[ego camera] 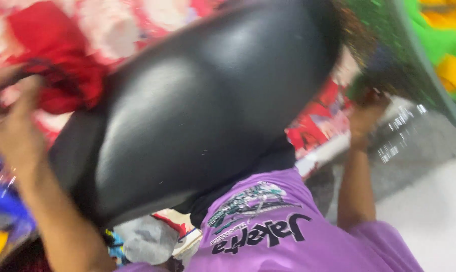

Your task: Trimming excess threads with scissors, singeing them with a lighter, and inspecting the elastic of a red garment.

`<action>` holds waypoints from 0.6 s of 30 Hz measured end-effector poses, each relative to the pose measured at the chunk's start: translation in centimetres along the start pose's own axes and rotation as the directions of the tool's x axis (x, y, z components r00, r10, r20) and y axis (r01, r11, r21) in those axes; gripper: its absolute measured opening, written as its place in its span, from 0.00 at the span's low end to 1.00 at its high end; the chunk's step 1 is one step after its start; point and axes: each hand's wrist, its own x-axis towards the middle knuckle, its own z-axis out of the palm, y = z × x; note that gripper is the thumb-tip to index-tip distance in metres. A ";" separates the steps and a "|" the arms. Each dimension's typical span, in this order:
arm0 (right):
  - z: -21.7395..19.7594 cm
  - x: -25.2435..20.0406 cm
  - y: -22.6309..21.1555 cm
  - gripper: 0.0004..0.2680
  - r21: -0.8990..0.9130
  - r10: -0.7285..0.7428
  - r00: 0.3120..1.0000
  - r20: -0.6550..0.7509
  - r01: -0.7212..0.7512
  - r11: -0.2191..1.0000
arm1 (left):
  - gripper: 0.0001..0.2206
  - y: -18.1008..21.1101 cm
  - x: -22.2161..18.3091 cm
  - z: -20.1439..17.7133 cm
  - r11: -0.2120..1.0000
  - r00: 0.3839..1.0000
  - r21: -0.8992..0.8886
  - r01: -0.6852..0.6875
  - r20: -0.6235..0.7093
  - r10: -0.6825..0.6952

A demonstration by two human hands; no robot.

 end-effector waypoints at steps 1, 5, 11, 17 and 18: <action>1.6 0.1 1.7 0.08 0.304 0.128 0.988 0.086 -0.149 0.941 | 0.11 0.7 -0.2 -0.7 0.966 0.970 0.086 -0.243 0.009 0.243; 1.6 2.5 3.9 0.03 0.780 0.562 0.567 0.603 -0.567 -0.265 | 0.08 8.8 -0.8 1.3 0.992 0.990 0.051 -0.117 -0.068 0.121; 0.7 -0.9 1.4 0.17 -0.405 -0.135 0.940 -0.315 -0.005 0.914 | 0.07 10.1 -0.9 2.6 0.953 0.953 -0.006 -0.303 -0.025 0.302; -0.4 -6.5 -3.0 0.16 -0.643 -0.287 0.812 0.508 0.579 0.501 | 0.06 10.0 -1.0 2.8 0.951 0.952 -0.054 -0.304 0.005 0.305; -0.9 -6.4 -4.7 0.13 -0.612 -0.215 0.838 0.502 0.520 0.596 | 0.07 9.9 -1.0 2.8 0.953 0.954 -0.050 -0.298 -0.008 0.298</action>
